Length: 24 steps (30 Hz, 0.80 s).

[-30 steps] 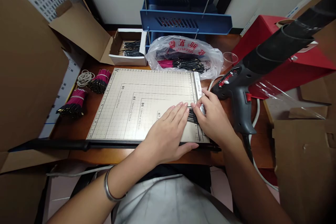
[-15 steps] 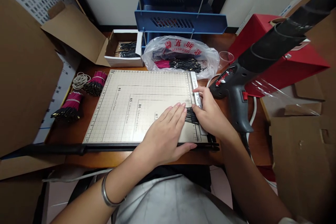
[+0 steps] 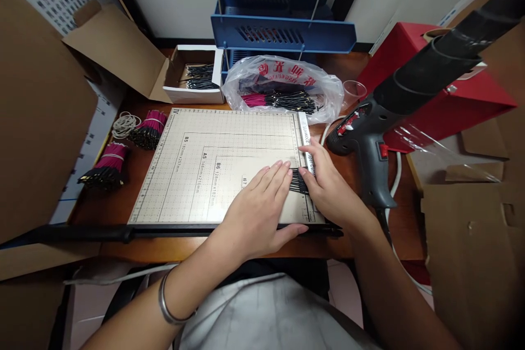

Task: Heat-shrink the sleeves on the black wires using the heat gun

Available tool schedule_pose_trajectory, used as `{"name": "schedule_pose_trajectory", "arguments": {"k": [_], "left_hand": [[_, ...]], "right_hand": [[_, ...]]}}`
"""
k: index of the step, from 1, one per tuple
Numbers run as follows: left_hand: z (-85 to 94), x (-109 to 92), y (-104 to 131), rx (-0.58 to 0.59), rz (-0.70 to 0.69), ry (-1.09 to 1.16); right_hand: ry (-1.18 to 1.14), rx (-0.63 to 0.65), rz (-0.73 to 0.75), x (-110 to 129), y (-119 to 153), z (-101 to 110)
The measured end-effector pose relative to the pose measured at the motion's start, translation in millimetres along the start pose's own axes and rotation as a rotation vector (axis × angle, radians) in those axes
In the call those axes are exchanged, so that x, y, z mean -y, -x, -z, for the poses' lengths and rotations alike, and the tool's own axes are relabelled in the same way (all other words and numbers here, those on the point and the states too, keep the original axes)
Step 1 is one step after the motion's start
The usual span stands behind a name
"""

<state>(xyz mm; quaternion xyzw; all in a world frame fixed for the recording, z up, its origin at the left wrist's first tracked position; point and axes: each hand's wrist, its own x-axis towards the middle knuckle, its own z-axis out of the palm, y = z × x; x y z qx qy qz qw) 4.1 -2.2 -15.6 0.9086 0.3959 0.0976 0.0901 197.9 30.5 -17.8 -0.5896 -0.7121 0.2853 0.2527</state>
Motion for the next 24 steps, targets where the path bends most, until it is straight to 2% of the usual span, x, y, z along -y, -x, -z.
{"name": "schedule_pose_trajectory", "arguments": {"k": [9, 16, 24], "left_hand": [[-0.5, -0.9, 1.0, -0.006, -0.013, -0.013], [-0.5, -0.5, -0.3, -0.015, -0.001, -0.006], [-0.5, -1.6, -0.5, -0.01, 0.002, 0.004]], "right_hand": [[-0.072, 0.147, -0.077, 0.0, 0.1, 6.3], [-0.109, 0.13, -0.12, 5.0, -8.1, 8.8], [-0.145, 0.135, -0.112, 2.2, -2.2, 5.8]]}}
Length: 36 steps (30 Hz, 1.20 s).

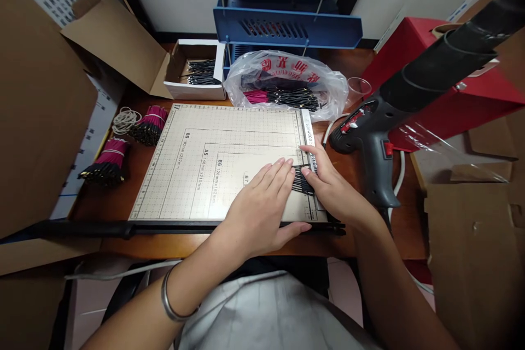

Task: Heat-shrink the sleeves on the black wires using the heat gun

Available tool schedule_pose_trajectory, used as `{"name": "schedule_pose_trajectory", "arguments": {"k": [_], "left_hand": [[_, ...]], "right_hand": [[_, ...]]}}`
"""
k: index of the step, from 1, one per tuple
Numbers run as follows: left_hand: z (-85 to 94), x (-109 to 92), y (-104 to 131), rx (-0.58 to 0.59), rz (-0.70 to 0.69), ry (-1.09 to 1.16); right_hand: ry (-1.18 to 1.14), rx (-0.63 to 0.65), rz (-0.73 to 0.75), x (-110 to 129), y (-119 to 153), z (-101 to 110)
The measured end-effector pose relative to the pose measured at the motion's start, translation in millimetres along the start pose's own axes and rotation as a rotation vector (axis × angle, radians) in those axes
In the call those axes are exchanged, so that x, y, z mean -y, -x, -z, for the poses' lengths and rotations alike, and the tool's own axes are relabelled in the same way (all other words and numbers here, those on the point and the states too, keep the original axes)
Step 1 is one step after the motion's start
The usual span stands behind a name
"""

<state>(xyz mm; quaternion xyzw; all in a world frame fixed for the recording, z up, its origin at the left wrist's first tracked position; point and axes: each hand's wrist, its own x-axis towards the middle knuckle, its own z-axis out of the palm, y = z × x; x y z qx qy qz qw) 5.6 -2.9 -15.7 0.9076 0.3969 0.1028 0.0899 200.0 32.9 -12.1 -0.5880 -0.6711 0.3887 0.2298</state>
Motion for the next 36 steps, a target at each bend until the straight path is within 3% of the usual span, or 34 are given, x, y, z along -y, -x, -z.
{"name": "schedule_pose_trajectory", "arguments": {"k": [7, 28, 36], "left_hand": [[0.5, 0.3, 0.0, 0.003, 0.0, 0.0], [1.5, -0.5, -1.1, 0.018, 0.009, 0.004], [0.1, -0.3, -1.0, -0.002, 0.014, 0.018]], "right_hand": [[-0.053, -0.104, -0.015, 1.1, -4.0, -3.4], [-0.134, -0.07, -0.082, 2.4, -2.8, -0.4], [-0.129, -0.043, -0.034, -4.0, -4.7, 2.5]]}}
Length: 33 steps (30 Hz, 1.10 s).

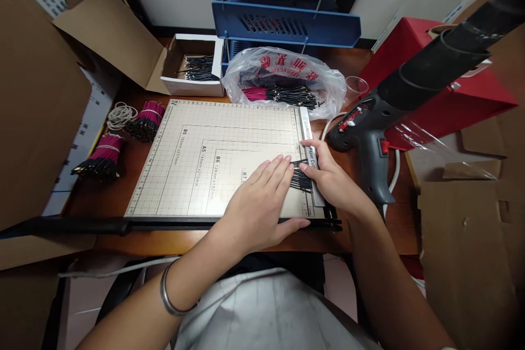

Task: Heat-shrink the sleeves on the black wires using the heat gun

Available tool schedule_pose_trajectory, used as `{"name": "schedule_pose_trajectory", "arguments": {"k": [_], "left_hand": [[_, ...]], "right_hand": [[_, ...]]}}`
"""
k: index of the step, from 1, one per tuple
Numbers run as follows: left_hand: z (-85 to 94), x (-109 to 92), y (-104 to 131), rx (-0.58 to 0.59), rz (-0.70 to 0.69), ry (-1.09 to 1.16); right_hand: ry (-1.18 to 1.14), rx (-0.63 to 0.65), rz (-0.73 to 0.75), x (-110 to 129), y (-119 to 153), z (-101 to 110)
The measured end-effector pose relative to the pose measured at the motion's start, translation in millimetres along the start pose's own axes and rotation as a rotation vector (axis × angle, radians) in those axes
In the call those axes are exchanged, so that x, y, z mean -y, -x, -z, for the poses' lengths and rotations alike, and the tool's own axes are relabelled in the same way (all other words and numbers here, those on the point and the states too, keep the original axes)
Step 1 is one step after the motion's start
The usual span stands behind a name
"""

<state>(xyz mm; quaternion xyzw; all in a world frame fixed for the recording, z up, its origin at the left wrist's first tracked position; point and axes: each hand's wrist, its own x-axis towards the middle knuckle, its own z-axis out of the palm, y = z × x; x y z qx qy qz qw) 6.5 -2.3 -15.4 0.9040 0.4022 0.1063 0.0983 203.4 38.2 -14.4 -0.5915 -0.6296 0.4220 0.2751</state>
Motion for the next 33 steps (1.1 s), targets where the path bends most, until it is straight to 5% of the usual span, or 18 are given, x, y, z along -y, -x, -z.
{"name": "schedule_pose_trajectory", "arguments": {"k": [5, 9, 17, 33], "left_hand": [[-0.2, -1.6, 0.0, 0.002, 0.007, -0.018], [0.0, -2.6, -0.1, 0.003, 0.001, -0.025], [-1.0, -3.6, -1.1, -0.011, 0.014, -0.03], [-5.2, -10.0, -2.5, -0.057, 0.061, -0.028]], "right_hand": [[0.029, 0.027, 0.015, 0.7, -1.4, 1.8], [0.066, -0.1, 0.028, 3.1, -2.1, -3.2], [0.487, -0.23, 0.216, 10.0, 6.6, -7.7], [0.503, -0.272, 0.178, 15.3, 11.8, -12.0]]}}
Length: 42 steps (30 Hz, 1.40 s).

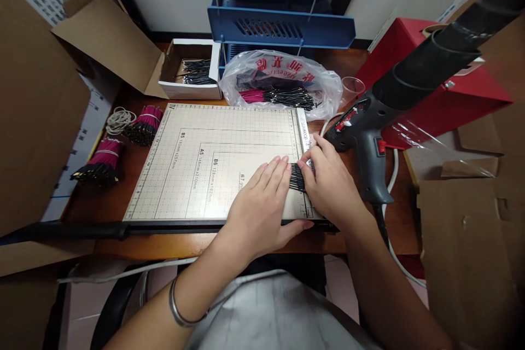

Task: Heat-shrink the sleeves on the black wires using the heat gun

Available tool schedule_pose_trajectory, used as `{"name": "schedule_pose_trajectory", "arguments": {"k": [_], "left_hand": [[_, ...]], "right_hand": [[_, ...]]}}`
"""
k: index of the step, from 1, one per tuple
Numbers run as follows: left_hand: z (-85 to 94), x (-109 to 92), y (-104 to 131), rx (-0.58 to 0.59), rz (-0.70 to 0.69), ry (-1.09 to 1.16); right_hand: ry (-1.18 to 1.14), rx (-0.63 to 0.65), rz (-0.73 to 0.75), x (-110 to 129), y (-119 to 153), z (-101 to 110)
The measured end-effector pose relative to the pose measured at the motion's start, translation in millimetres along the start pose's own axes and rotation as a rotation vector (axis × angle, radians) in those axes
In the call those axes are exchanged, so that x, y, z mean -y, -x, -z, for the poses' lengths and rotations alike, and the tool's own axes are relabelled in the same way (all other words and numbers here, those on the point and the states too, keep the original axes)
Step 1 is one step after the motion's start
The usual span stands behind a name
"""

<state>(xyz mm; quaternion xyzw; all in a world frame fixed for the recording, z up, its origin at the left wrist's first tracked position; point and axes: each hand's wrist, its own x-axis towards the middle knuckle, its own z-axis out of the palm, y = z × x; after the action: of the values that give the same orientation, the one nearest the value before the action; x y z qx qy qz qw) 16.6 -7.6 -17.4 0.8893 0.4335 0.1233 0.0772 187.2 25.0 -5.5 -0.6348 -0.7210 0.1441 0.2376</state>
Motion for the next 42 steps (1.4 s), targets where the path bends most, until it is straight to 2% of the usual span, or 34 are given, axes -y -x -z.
{"name": "schedule_pose_trajectory", "arguments": {"k": [8, 13, 21, 25, 28, 30, 33, 42], "left_hand": [[1.1, -0.4, 0.5, 0.014, -0.001, -0.024], [1.9, -1.1, -0.2, 0.028, 0.007, -0.032], [1.5, -0.6, 0.1, 0.017, 0.009, -0.026], [1.1, -0.2, 0.4, 0.004, 0.005, -0.023], [1.5, -0.1, 0.1, 0.001, -0.001, -0.022], [1.8, 0.0, 0.0, 0.001, -0.007, -0.018], [2.0, 0.0, 0.0, -0.005, -0.008, -0.021], [1.0, -4.1, -1.3, 0.012, 0.008, -0.047]], "right_hand": [[-0.148, -0.058, -0.085, -0.7, -2.3, -0.9], [-0.136, 0.034, -0.207, 3.2, -5.3, -1.5], [-0.223, 0.078, -0.16, -4.1, -8.8, 2.7], [-0.349, 0.089, -0.156, -8.0, 8.4, 14.5], [-0.367, 0.169, -0.109, -4.3, 26.9, 18.4], [-0.322, 0.187, -0.09, -0.9, 35.1, 17.0], [-0.282, 0.135, -0.106, 1.9, 37.4, 12.2], [-0.315, 0.108, -0.146, 2.4, 39.3, 0.2]]}}
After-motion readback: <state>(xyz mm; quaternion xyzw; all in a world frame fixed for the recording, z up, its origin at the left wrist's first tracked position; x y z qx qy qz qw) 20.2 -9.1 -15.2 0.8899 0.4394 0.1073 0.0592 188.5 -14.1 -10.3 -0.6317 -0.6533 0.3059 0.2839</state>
